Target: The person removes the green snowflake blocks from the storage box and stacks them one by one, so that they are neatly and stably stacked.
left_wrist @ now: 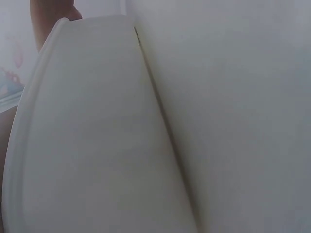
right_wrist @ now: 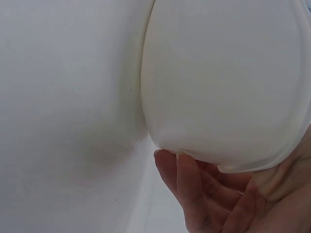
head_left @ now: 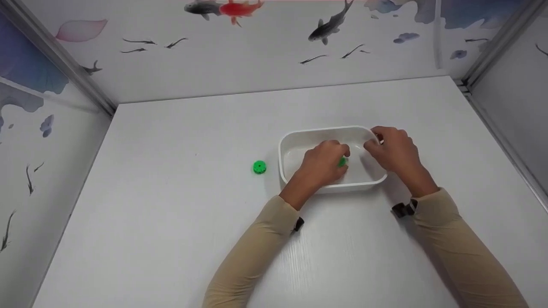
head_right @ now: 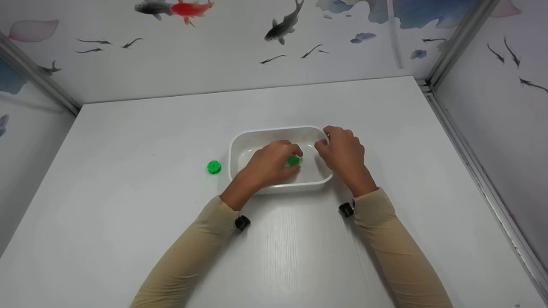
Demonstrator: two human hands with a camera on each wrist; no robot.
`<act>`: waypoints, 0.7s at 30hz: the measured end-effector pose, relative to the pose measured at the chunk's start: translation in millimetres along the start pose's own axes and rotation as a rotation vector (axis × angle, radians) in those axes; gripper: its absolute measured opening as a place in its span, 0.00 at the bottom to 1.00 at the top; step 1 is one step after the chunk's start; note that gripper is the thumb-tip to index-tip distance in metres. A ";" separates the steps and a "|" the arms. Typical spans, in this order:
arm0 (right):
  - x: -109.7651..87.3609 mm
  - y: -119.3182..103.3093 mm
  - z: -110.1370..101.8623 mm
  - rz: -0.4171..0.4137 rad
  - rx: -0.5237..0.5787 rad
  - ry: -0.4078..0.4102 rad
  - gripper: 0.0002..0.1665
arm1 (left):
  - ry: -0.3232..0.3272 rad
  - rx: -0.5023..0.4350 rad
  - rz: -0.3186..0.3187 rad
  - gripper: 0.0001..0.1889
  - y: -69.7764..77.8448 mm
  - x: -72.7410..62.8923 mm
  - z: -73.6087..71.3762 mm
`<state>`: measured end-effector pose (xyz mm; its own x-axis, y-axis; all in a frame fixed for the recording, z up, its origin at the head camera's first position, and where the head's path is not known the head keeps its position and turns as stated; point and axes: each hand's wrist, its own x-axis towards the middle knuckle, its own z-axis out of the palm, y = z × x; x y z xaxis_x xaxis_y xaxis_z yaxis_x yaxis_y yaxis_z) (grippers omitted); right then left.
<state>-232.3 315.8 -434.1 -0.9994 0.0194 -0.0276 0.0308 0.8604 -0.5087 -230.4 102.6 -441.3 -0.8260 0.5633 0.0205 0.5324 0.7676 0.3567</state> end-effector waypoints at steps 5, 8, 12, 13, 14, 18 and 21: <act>-0.3 0.7 0.3 -0.017 -0.007 0.005 0.23 | -0.005 0.015 0.000 0.14 -2.0 2.4 1.7; -0.7 1.0 0.3 -0.021 -0.010 0.006 0.24 | 0.001 0.021 0.005 0.10 -3.6 4.4 3.0; -0.5 1.2 0.5 -0.015 -0.012 0.010 0.24 | 0.018 0.022 0.006 0.05 -3.8 6.7 4.4; -0.5 1.2 0.6 -0.015 -0.011 0.010 0.24 | 0.021 0.028 0.003 0.05 -3.1 6.7 4.4; -0.4 1.3 0.8 -0.016 -0.010 0.010 0.25 | 0.021 0.034 -0.003 0.05 -2.3 6.6 4.4; -0.8 0.3 1.4 -0.018 -0.004 0.008 0.25 | 0.008 0.101 -0.033 0.06 3.5 5.2 4.2; -1.2 -0.7 1.4 -0.019 -0.004 0.008 0.25 | -0.006 0.157 -0.051 0.09 8.2 4.8 4.3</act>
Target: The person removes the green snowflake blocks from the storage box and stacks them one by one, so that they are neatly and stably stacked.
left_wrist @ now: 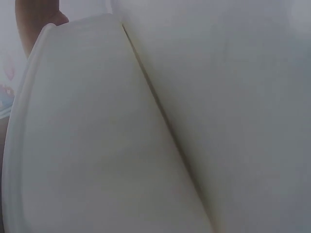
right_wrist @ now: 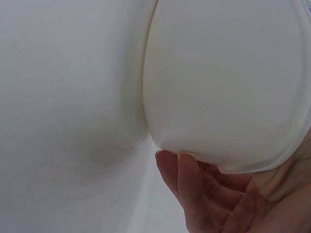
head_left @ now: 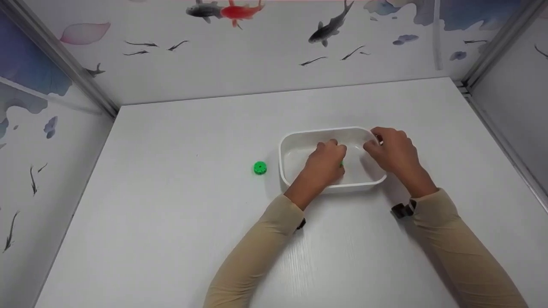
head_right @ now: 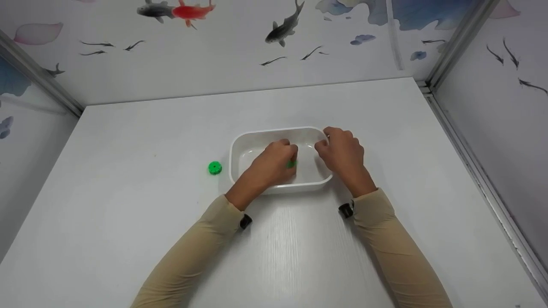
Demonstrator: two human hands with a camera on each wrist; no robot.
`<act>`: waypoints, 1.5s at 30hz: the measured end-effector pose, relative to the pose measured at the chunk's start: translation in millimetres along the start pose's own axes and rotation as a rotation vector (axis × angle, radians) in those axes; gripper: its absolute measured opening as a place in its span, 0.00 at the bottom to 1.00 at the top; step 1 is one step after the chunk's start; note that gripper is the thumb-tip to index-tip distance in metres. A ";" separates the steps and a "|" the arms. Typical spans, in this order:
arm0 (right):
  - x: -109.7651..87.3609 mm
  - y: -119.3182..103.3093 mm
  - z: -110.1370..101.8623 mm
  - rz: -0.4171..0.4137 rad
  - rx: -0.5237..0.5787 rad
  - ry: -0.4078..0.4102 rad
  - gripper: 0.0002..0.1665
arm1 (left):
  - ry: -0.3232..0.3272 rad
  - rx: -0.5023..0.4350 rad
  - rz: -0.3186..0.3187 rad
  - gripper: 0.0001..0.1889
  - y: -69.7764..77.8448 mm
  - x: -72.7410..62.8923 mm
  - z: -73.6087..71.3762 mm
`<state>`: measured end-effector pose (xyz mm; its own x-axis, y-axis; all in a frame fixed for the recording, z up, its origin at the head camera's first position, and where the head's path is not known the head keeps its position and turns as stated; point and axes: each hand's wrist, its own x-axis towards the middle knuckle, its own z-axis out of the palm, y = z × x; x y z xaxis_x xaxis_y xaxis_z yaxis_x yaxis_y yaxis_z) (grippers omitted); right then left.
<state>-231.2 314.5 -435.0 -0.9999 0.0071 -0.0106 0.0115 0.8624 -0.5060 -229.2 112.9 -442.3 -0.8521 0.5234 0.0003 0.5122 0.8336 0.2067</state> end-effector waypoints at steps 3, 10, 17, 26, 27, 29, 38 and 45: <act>0.0 0.0 0.5 0.001 0.001 0.001 0.25 | -0.017 0.042 -0.010 0.13 3.8 0.2 0.5; 0.2 0.6 1.6 -0.004 -0.001 0.002 0.24 | -0.012 0.028 -0.010 0.12 2.9 0.2 1.2; -0.7 3.0 1.1 -0.038 0.002 0.033 0.19 | 0.037 0.012 0.004 0.12 0.1 -3.4 -2.0; -0.2 3.1 2.0 -0.027 -0.005 0.027 0.22 | 0.025 -0.002 0.046 0.12 -4.2 -5.1 -4.1; 0.0 2.9 2.0 -0.023 -0.006 0.025 0.23 | 0.026 -0.007 0.047 0.12 -5.0 -5.4 -4.6; 0.1 2.4 1.7 -0.016 -0.007 0.022 0.23 | 0.029 -0.023 0.049 0.11 -7.0 -5.8 -5.6; 0.1 -0.1 1.6 0.007 0.003 0.007 0.25 | 0.072 -0.183 0.076 0.13 -20.5 -14.0 -11.4; 0.1 0.7 0.8 -0.003 -0.004 0.009 0.25 | 0.126 -0.239 0.109 0.14 -31.4 -29.5 -20.5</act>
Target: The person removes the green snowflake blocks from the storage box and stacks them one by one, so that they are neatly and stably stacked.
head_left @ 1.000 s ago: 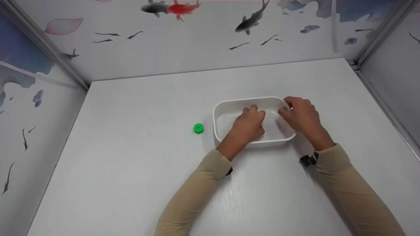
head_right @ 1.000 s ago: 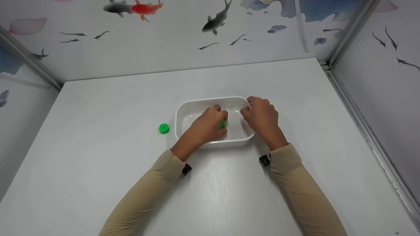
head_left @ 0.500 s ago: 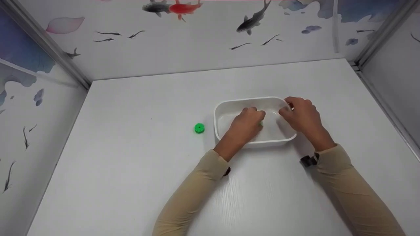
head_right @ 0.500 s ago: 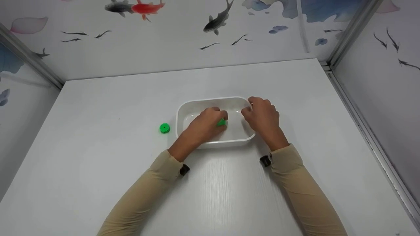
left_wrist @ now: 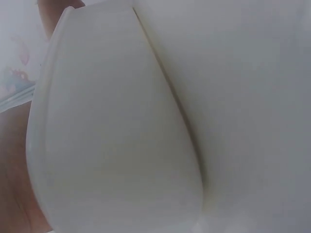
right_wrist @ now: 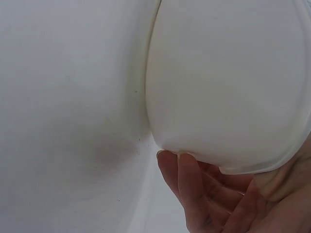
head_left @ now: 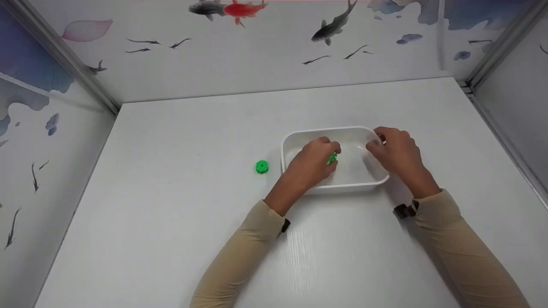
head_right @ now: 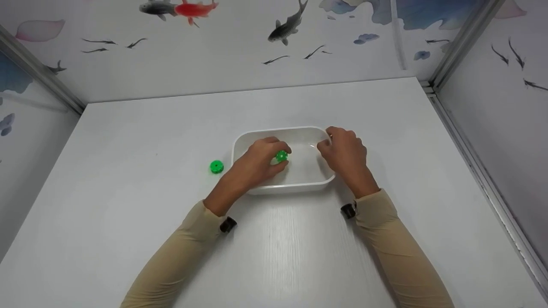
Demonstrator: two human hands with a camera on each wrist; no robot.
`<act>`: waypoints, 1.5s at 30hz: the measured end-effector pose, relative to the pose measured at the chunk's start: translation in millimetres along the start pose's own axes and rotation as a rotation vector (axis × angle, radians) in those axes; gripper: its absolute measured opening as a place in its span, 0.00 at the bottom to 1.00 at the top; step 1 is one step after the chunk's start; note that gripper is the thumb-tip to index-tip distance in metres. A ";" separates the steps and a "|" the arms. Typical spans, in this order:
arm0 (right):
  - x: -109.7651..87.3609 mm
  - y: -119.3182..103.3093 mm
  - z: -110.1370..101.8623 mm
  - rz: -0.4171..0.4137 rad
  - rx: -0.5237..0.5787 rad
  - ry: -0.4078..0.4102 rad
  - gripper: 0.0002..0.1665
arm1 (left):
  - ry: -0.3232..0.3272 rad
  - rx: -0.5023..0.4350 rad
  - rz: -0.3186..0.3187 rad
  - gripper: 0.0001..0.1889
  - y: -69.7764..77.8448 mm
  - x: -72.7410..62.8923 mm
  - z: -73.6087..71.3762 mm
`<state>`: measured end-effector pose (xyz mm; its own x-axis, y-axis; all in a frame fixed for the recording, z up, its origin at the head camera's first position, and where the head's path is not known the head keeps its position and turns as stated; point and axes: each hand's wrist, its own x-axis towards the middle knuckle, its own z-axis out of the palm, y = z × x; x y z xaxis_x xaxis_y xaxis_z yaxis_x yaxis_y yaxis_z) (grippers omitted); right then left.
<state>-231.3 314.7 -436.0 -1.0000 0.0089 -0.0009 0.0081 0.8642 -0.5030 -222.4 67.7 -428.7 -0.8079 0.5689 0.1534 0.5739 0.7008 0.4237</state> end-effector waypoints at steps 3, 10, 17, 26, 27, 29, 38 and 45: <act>-0.6 0.6 -0.7 -0.002 0.002 0.000 0.26 | 0.018 -0.019 -0.001 0.14 -0.6 -6.7 -8.4; -1.6 0.5 -0.1 0.008 0.005 -0.010 0.28 | 0.053 -0.054 0.002 0.14 -3.8 -24.1 -30.6; -1.6 -1.1 0.3 0.005 0.003 -0.010 0.28 | 0.087 -0.067 0.042 0.14 -17.8 -41.6 -44.0; -2.2 -1.2 0.3 -0.006 0.012 0.001 0.25 | 0.111 -0.112 -0.039 0.14 -42.1 -64.2 -65.8; -2.3 -1.0 0.2 -0.006 0.014 0.004 0.24 | 0.119 -0.112 -0.048 0.14 -45.5 -65.9 -68.1; -2.7 -0.8 0.0 -0.006 0.017 0.008 0.24 | 0.129 -0.108 -0.060 0.14 -52.2 -69.2 -72.7; -2.7 -1.0 2.7 0.012 0.020 -0.018 0.26 | 0.131 -0.064 -0.162 0.17 -77.2 -81.9 -78.6; -2.3 0.0 0.8 0.009 0.018 -0.012 0.26 | 0.025 -0.054 -0.227 0.17 -92.9 -88.7 -70.8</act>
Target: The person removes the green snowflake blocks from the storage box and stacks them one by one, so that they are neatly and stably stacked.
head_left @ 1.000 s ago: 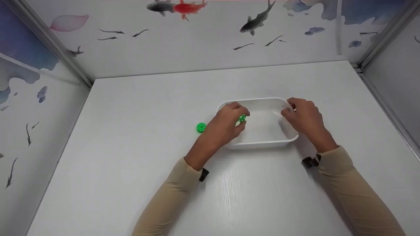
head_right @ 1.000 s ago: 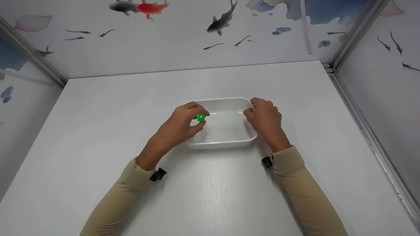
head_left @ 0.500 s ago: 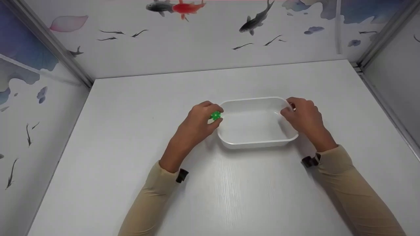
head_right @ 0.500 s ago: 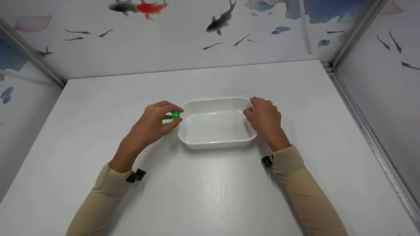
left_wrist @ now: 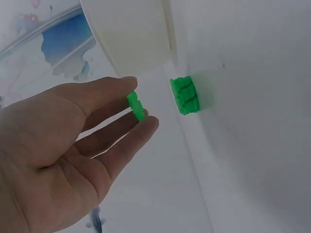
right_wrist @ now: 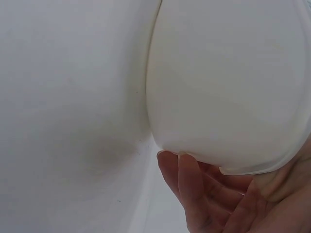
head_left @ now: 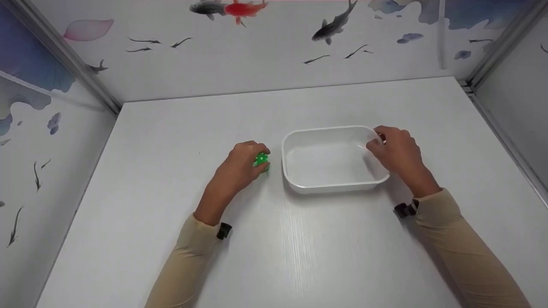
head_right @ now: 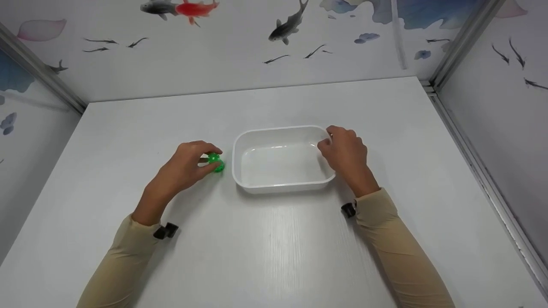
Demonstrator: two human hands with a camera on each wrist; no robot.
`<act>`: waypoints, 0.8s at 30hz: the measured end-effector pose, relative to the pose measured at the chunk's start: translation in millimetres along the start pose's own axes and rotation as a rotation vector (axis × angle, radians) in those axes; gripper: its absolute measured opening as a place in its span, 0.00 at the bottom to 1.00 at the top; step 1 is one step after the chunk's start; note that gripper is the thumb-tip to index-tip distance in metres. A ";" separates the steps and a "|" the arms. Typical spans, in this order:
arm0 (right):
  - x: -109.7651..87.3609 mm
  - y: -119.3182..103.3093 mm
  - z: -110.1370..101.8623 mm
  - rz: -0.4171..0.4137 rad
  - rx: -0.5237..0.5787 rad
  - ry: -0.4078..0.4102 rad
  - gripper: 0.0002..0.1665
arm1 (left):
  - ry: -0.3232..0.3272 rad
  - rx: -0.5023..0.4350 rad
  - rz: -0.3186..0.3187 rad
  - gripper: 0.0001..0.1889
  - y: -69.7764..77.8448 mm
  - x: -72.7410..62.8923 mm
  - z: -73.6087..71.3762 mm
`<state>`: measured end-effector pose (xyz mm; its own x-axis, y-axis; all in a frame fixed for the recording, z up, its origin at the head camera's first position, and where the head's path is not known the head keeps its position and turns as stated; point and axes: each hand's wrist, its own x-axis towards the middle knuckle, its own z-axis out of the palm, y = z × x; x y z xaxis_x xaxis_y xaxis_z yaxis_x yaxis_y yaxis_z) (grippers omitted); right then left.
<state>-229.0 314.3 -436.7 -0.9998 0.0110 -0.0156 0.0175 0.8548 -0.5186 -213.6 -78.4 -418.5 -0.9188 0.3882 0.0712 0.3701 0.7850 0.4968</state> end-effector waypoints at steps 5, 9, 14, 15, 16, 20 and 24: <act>-0.6 -0.2 -0.9 0.008 -0.002 -0.009 0.27 | -0.052 0.003 -0.003 0.16 -4.7 3.4 5.5; -1.2 0.0 -0.7 0.002 -0.001 0.003 0.26 | -0.081 0.019 -0.017 0.15 -7.9 5.3 9.8; -1.2 0.6 0.1 -0.021 0.005 0.028 0.23 | -0.098 0.015 -0.006 0.14 -9.4 5.3 11.2; -1.1 0.8 0.3 -0.025 0.006 0.031 0.22 | -0.101 0.015 -0.002 0.14 -9.2 5.2 11.4; -1.1 0.9 0.4 -0.027 0.007 0.034 0.21 | -0.104 0.014 0.001 0.14 -8.9 5.1 11.6; -1.0 1.0 0.4 -0.030 0.003 0.036 0.19 | -0.117 0.024 -0.010 0.14 -7.5 5.3 13.8; -0.2 0.6 0.2 -0.025 -0.002 0.029 0.20 | -0.128 0.035 -0.028 0.14 -7.2 6.1 16.4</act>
<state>-228.9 314.7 -437.2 -0.9997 0.0049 0.0221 -0.0072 0.8562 -0.5166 -219.6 -73.8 -435.8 -0.9046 0.4227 -0.0542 0.3514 0.8118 0.4663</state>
